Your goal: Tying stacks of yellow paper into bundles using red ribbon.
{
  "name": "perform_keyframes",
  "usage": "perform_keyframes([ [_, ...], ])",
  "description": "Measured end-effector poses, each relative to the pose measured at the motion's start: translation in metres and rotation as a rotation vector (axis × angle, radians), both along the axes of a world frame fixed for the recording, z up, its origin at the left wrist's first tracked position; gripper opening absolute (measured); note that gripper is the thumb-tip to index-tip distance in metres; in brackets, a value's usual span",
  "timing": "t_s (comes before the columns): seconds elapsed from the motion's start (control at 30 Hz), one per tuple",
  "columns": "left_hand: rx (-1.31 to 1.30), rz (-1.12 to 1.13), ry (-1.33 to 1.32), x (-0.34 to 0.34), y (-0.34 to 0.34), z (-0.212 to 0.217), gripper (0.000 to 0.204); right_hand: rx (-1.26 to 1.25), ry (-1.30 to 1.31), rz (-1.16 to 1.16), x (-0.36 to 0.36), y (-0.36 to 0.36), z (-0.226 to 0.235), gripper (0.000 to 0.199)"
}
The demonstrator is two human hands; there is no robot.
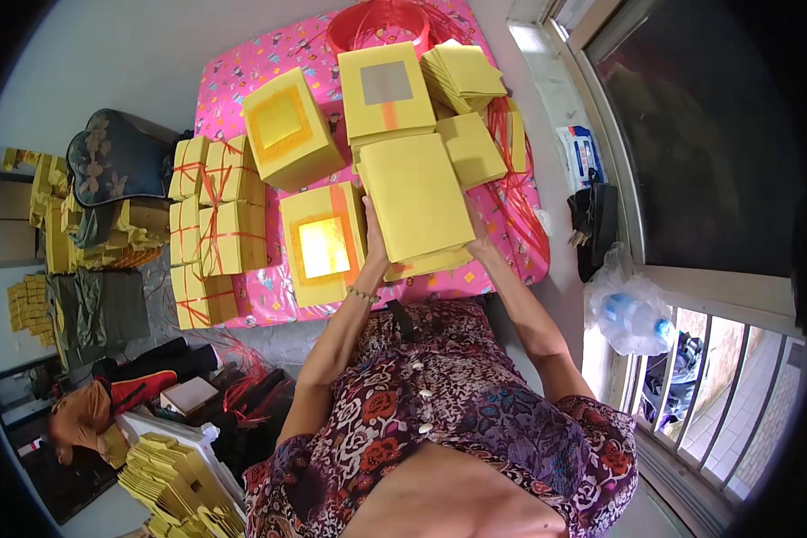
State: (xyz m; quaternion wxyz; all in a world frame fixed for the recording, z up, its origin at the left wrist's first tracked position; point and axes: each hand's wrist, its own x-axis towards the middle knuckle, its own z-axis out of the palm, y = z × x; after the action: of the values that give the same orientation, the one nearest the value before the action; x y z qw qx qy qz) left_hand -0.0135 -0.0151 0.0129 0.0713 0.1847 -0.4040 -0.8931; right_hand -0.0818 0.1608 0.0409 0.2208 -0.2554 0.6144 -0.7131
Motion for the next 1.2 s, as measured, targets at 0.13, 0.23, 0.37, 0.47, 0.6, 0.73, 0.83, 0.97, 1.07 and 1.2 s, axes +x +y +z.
perform_keyframes([
  [0.13,0.002,-0.023,0.025,0.022,0.007,-0.003,0.076,-0.053,-0.191,-0.171,-0.014,0.010,-0.028,0.059],
  [0.23,-0.008,-0.007,0.050,0.009,-0.002,0.001,0.076,0.243,0.067,-0.702,-0.039,0.031,-0.051,0.026],
  [0.37,-0.035,-0.012,0.037,0.001,0.010,0.006,0.077,0.788,0.326,-0.942,-0.064,0.107,-0.122,0.025],
  [0.47,-0.075,0.035,-0.032,0.007,-0.003,-0.007,0.075,1.120,0.337,-0.890,-0.063,0.103,-0.137,0.026],
  [0.6,-0.110,0.022,-0.005,0.008,-0.007,0.003,0.064,1.212,0.092,-0.702,-0.070,0.111,-0.131,0.019],
  [0.73,-0.296,0.108,-0.055,0.015,-0.009,0.018,0.055,1.148,0.087,-0.777,-0.073,0.126,-0.123,0.015],
  [0.83,-0.417,0.195,-0.033,0.020,-0.017,0.032,0.043,0.892,0.337,-1.034,-0.082,0.131,-0.101,0.016],
  [0.97,-0.611,0.323,0.042,0.019,-0.034,0.075,0.034,0.650,0.359,-1.089,-0.110,0.116,-0.040,0.017],
  [1.07,-0.706,0.350,0.150,0.003,-0.036,0.109,0.032,0.430,0.199,-1.196,-0.143,0.136,-0.023,0.019],
  [1.2,-0.777,0.395,0.256,0.003,-0.040,0.145,0.027,-0.170,-0.224,-1.197,-0.135,0.114,0.049,0.016],
])
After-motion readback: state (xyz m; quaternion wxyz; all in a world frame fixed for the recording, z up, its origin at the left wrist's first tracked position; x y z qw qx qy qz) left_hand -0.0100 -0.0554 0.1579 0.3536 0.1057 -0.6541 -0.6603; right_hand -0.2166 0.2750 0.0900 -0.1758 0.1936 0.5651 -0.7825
